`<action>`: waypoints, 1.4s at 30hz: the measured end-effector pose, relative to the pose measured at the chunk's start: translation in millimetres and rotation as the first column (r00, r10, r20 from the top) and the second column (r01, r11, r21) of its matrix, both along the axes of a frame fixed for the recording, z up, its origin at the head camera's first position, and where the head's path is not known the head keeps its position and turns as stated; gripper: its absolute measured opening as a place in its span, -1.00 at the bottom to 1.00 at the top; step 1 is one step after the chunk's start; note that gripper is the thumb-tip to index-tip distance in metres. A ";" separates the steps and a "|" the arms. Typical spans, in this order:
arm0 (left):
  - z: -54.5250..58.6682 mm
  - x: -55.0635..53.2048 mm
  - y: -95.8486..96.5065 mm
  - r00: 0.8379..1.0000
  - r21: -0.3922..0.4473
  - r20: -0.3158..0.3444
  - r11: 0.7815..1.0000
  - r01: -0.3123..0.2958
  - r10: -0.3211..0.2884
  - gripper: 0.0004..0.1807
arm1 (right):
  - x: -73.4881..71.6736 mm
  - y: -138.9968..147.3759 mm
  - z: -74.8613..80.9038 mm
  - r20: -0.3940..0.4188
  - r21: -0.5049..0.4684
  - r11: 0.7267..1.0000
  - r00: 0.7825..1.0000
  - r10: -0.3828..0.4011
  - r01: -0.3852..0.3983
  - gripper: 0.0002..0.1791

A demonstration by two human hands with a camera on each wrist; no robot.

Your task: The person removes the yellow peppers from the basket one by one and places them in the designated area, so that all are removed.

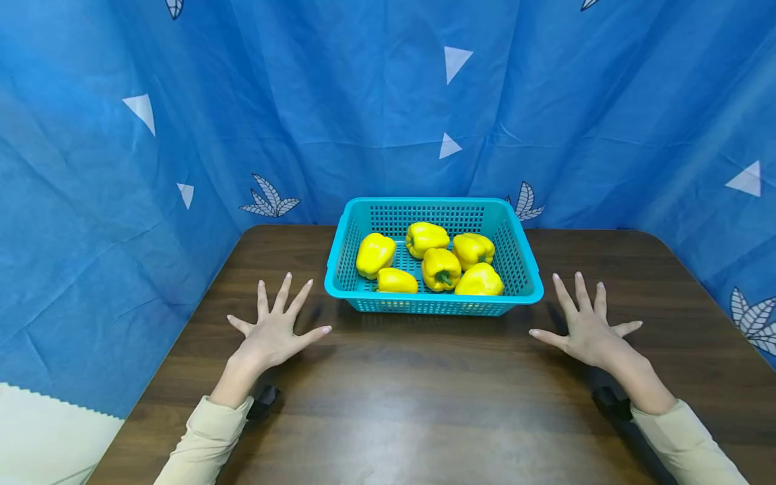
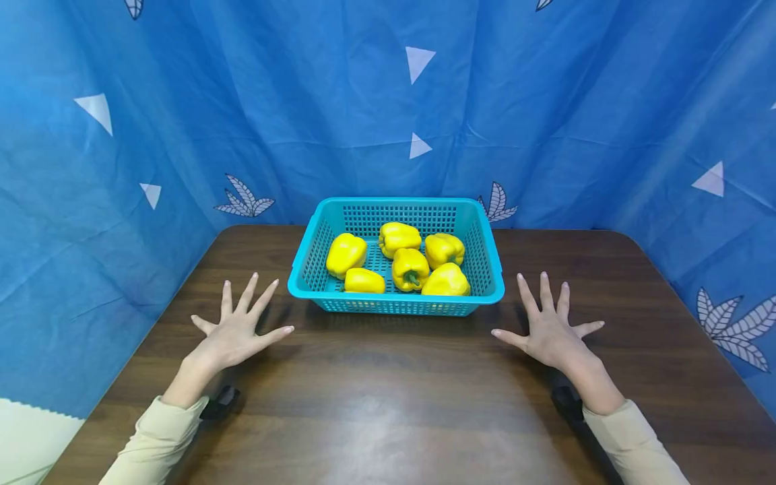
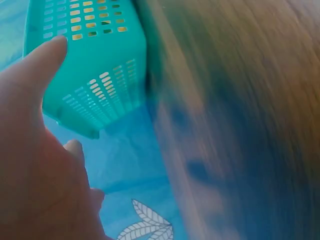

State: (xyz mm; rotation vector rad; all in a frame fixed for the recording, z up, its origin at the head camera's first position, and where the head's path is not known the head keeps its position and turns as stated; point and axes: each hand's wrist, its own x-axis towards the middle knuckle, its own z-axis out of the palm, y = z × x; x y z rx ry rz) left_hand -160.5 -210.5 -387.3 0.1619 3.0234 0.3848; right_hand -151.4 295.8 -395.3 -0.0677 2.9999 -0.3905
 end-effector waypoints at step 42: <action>-28.7 -33.7 65.9 0.996 0.933 -0.090 0.350 0.084 0.003 -0.56 | -38.5 -66.9 50.9 -0.488 -0.060 0.983 0.864 0.123 -0.174 -0.26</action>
